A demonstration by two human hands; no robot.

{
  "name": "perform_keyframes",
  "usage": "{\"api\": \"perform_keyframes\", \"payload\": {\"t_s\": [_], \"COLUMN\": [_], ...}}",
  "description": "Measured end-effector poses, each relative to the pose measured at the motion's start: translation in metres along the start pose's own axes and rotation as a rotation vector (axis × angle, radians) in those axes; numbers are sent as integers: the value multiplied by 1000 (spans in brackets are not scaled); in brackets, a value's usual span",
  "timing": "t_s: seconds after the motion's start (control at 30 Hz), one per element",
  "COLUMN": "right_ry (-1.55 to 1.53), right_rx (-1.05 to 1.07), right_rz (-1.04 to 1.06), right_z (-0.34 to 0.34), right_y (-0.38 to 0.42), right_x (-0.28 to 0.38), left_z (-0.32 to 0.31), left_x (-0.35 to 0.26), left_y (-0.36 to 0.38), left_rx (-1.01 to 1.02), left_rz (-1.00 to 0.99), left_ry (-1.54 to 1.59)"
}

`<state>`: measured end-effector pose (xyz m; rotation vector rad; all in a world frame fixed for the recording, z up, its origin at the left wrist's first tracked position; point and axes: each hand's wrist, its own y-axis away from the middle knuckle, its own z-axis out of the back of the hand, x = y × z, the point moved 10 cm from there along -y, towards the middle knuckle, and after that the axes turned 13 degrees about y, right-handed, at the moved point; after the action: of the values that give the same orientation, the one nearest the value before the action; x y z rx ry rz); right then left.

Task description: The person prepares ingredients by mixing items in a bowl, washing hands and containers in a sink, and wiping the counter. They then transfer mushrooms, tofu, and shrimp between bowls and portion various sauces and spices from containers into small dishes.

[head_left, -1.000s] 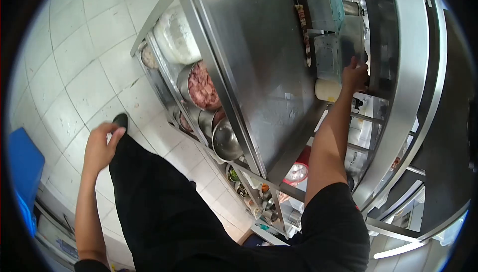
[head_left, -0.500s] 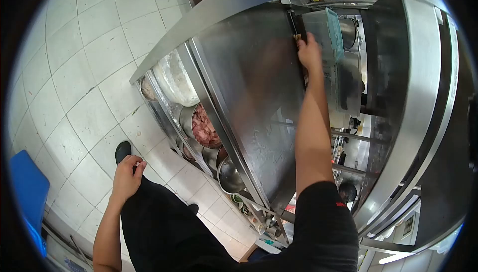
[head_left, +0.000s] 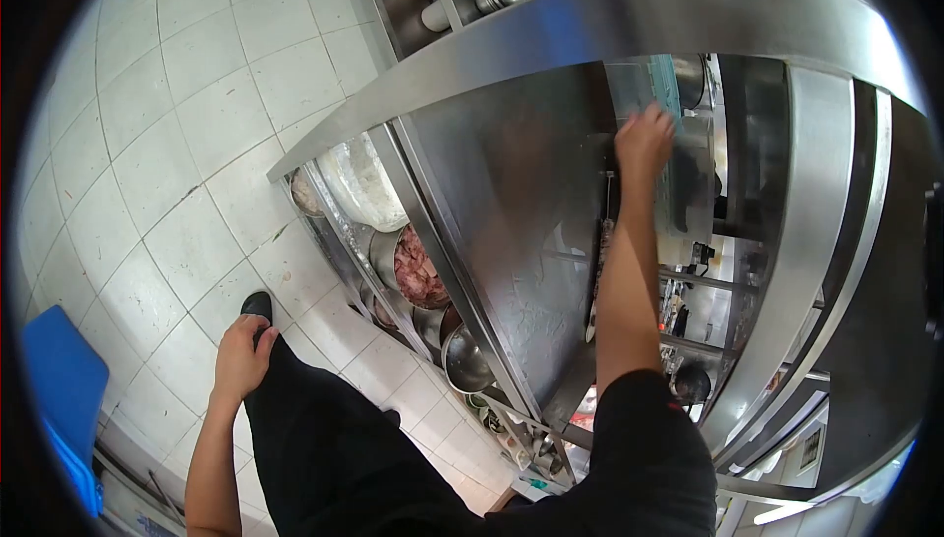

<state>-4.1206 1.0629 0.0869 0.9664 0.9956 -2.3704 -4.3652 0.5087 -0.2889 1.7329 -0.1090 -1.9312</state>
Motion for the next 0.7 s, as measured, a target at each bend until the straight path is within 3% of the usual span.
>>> {"api": "perform_keyframes", "payload": {"t_s": [0.07,0.2,0.27,0.37,0.43,0.47,0.5,0.57,0.63,0.7], "right_ry": [42,3,-52,-182,-251,-299,208,-40,-815,-871], "right_rx": [53,148,73,109,55,-16,-164,-126,66,144], "right_rz": [-116,-124,-47,-99,-96,-86,140,48,-272,-201], "right_z": [-20,-76,-58,10,65,92,92,114,161,196], "right_y": [-46,-67,-57,-18,20,32,60,97,131,162], "right_x": [-12,-28,-23,-4,12,12,28,10,-24,-39], "left_z": [4,13,8,-20,-63,-85,-96,-119,-136,-168], "left_x": [-11,-49,-99,-225,-286,-312,-343,-386,-415,-408], "left_y": [0,5,7,9,-1,-12,-27,-61,-64,-59], "left_rx": [-8,-62,-61,71,258,307,232,111,-2,-43], "left_rz": [-12,8,-71,-419,-441,-277,-361,-314,-260,-22], "left_ry": [13,128,331,509,787,911,942,994,943,964]}}
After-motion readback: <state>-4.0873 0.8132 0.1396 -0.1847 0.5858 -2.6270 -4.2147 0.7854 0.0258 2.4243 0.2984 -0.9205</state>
